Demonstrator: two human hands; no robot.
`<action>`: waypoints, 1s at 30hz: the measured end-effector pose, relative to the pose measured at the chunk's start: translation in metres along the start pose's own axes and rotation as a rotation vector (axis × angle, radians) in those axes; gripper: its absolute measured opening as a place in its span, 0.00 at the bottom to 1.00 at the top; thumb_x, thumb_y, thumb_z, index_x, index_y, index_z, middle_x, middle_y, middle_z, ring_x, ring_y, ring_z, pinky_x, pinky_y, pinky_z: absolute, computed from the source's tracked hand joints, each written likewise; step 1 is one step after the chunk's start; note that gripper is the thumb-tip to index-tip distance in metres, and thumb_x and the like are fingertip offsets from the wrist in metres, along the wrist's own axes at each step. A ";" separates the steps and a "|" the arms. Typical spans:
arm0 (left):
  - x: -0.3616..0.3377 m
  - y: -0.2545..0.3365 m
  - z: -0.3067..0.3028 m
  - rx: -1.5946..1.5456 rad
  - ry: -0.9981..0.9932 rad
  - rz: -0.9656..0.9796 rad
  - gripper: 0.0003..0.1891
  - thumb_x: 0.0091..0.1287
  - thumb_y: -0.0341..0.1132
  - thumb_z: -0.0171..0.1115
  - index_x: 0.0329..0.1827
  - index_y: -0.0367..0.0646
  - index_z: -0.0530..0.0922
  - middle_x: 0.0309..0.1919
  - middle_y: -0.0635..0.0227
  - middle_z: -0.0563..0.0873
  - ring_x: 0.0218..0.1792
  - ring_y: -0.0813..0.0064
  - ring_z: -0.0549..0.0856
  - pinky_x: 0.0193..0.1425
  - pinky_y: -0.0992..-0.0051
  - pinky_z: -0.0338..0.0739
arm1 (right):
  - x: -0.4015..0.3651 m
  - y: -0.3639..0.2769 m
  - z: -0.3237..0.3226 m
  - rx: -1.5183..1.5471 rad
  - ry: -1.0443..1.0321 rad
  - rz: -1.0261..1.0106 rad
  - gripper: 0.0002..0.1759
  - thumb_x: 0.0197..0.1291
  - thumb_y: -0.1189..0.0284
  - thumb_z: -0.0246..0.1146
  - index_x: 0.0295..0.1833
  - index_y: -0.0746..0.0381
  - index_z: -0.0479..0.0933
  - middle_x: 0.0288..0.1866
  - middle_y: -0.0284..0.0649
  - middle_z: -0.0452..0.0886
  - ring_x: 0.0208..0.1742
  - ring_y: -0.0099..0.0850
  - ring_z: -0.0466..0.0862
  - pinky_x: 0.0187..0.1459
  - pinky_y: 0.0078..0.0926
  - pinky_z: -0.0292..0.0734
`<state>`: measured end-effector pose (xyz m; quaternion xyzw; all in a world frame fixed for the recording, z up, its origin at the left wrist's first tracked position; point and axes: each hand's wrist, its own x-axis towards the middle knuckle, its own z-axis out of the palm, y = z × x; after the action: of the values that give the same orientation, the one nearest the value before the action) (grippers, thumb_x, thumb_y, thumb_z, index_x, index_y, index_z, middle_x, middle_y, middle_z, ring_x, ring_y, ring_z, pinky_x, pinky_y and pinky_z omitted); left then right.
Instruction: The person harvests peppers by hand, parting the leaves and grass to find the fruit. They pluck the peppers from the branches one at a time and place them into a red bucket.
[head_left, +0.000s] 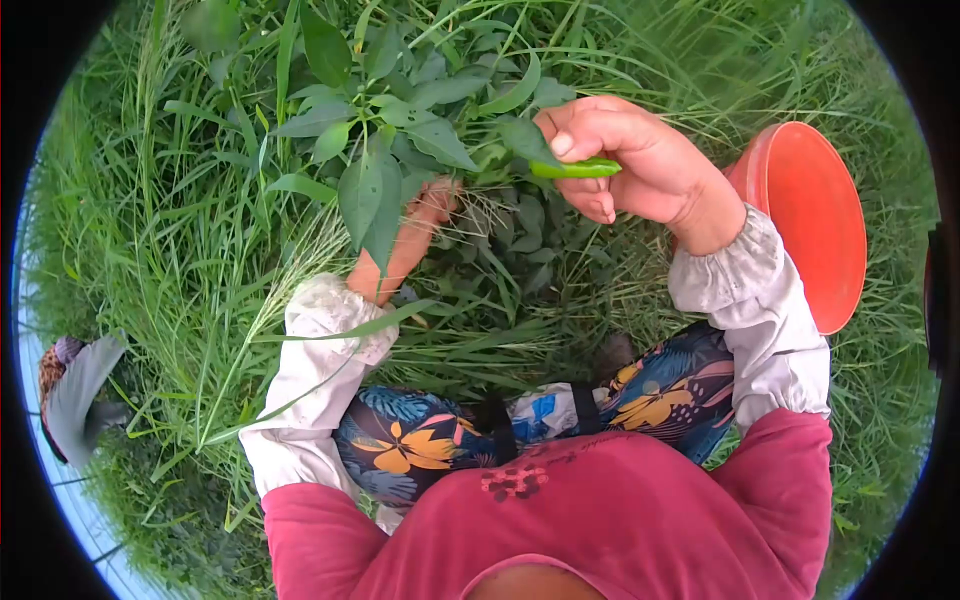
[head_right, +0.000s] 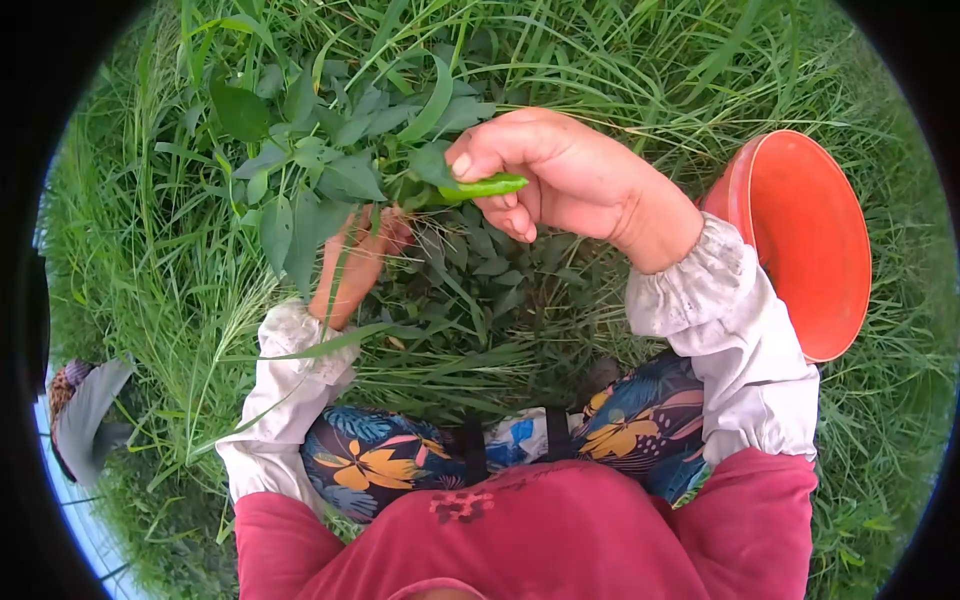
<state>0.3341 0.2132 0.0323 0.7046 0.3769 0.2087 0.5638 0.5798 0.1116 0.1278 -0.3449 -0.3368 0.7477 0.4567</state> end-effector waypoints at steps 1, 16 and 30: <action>-0.003 0.025 0.003 -0.073 0.061 -0.121 0.16 0.74 0.41 0.56 0.44 0.34 0.79 0.31 0.66 0.85 0.31 0.81 0.82 0.36 0.81 0.77 | -0.001 -0.002 -0.002 0.064 0.010 -0.009 0.09 0.59 0.68 0.59 0.36 0.63 0.75 0.23 0.36 0.75 0.20 0.29 0.79 0.20 0.26 0.73; -0.003 0.005 -0.017 -0.313 0.042 -0.007 0.12 0.66 0.32 0.57 0.44 0.31 0.79 0.33 0.60 0.86 0.30 0.73 0.84 0.36 0.76 0.79 | 0.029 0.039 -0.012 -0.171 0.267 0.044 0.15 0.63 0.64 0.60 0.43 0.66 0.80 0.30 0.30 0.76 0.31 0.22 0.76 0.37 0.24 0.78; 0.008 -0.012 -0.059 -0.633 0.334 0.137 0.05 0.70 0.32 0.59 0.44 0.42 0.78 0.45 0.63 0.84 0.49 0.66 0.83 0.50 0.63 0.78 | 0.006 -0.001 -0.040 -0.298 0.583 -0.315 0.14 0.67 0.69 0.51 0.45 0.68 0.78 0.24 0.28 0.71 0.20 0.18 0.66 0.32 0.23 0.71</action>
<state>0.2934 0.2579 0.0365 0.4748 0.3324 0.4648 0.6694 0.6115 0.1250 0.1061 -0.5502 -0.3467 0.4812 0.5878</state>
